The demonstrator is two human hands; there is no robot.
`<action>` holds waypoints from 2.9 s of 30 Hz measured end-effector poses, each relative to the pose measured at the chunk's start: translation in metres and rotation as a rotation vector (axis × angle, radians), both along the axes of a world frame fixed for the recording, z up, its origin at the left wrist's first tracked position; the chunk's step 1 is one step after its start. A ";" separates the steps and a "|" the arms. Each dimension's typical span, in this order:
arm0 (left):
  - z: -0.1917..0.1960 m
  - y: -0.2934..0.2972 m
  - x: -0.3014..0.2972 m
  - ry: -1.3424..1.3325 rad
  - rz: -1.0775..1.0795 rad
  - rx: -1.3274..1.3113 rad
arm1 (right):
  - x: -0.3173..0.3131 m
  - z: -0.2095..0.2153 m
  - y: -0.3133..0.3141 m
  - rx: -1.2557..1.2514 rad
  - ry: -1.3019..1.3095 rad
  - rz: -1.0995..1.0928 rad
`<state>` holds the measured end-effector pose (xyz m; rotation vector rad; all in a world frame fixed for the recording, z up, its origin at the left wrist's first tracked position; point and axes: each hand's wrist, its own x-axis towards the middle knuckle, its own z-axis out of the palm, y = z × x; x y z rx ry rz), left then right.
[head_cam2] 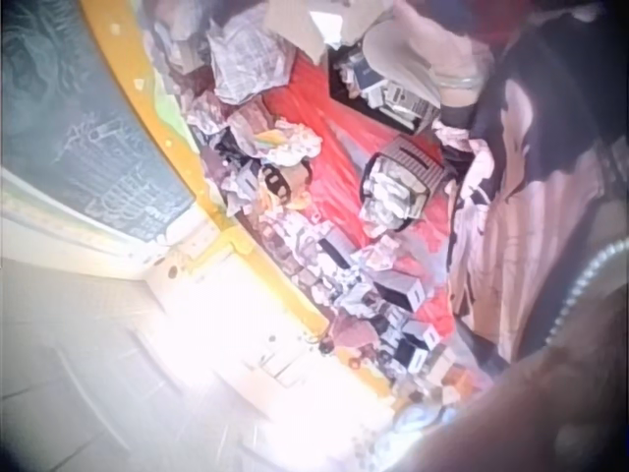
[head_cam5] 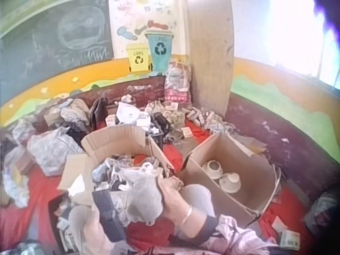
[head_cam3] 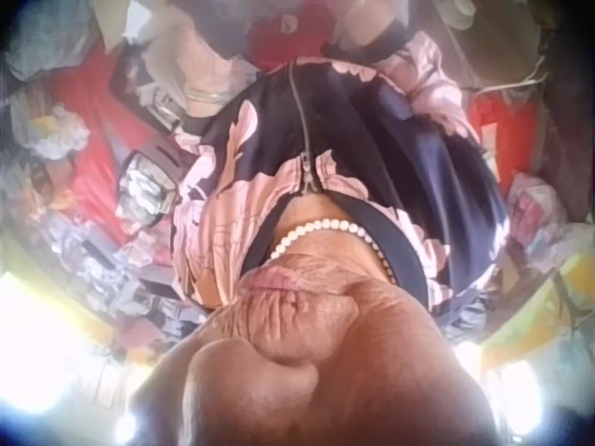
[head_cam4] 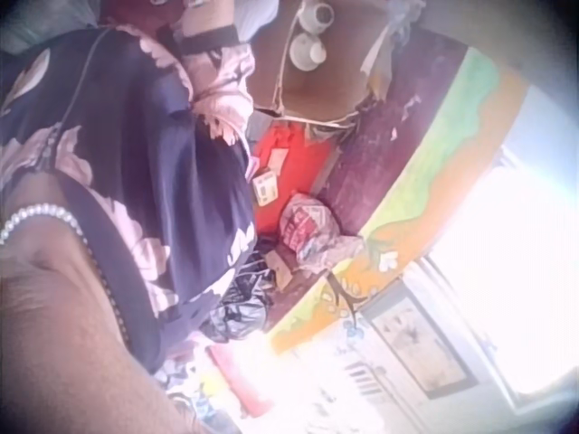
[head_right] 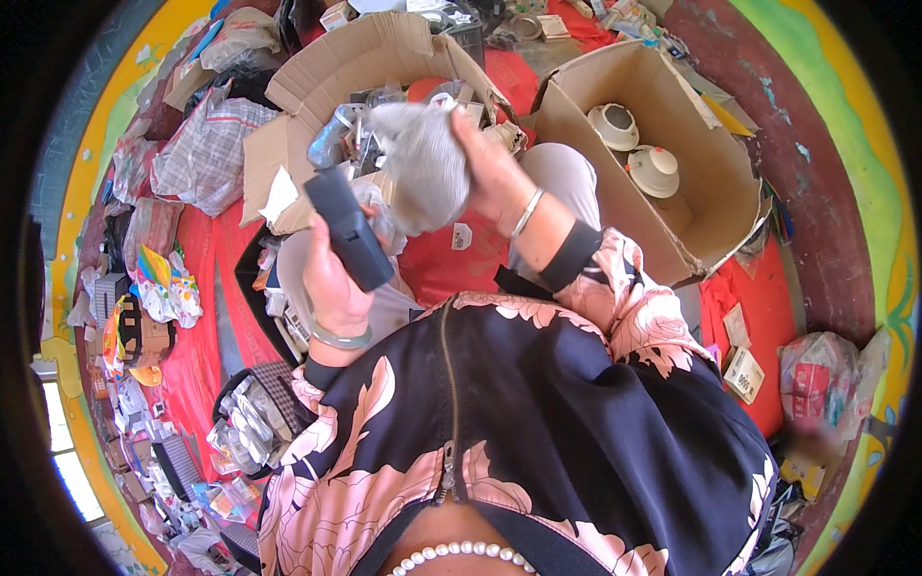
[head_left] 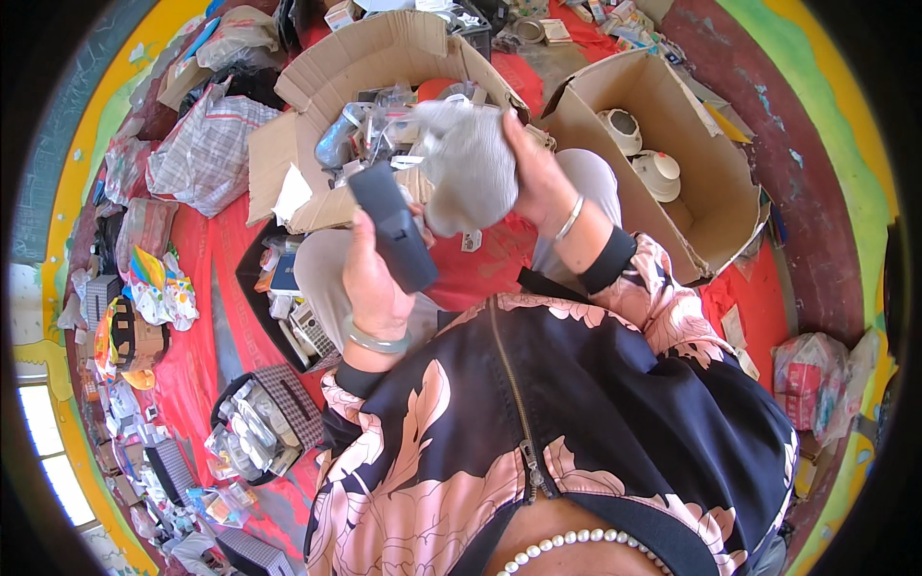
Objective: The person cleans various items, including a remote control and a packaged item, using a cloth while sitting on the floor among several cardboard boxes.
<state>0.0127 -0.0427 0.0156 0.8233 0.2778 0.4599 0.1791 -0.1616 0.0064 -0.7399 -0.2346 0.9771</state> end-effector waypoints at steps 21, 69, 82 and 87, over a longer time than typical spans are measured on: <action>-0.018 -0.023 0.016 0.023 -0.030 1.335 | -0.042 0.004 0.020 0.050 0.183 -0.056; 0.019 -0.007 0.046 -0.142 0.302 -0.006 | -0.060 0.009 0.038 -0.442 -1.339 -0.196; -0.004 -0.002 0.042 -0.203 0.190 -0.081 | -0.044 -0.025 0.049 -0.472 -0.879 -0.336; 0.013 0.010 0.027 -0.166 0.125 -0.073 | -0.005 -0.005 0.023 -0.304 -0.030 -0.251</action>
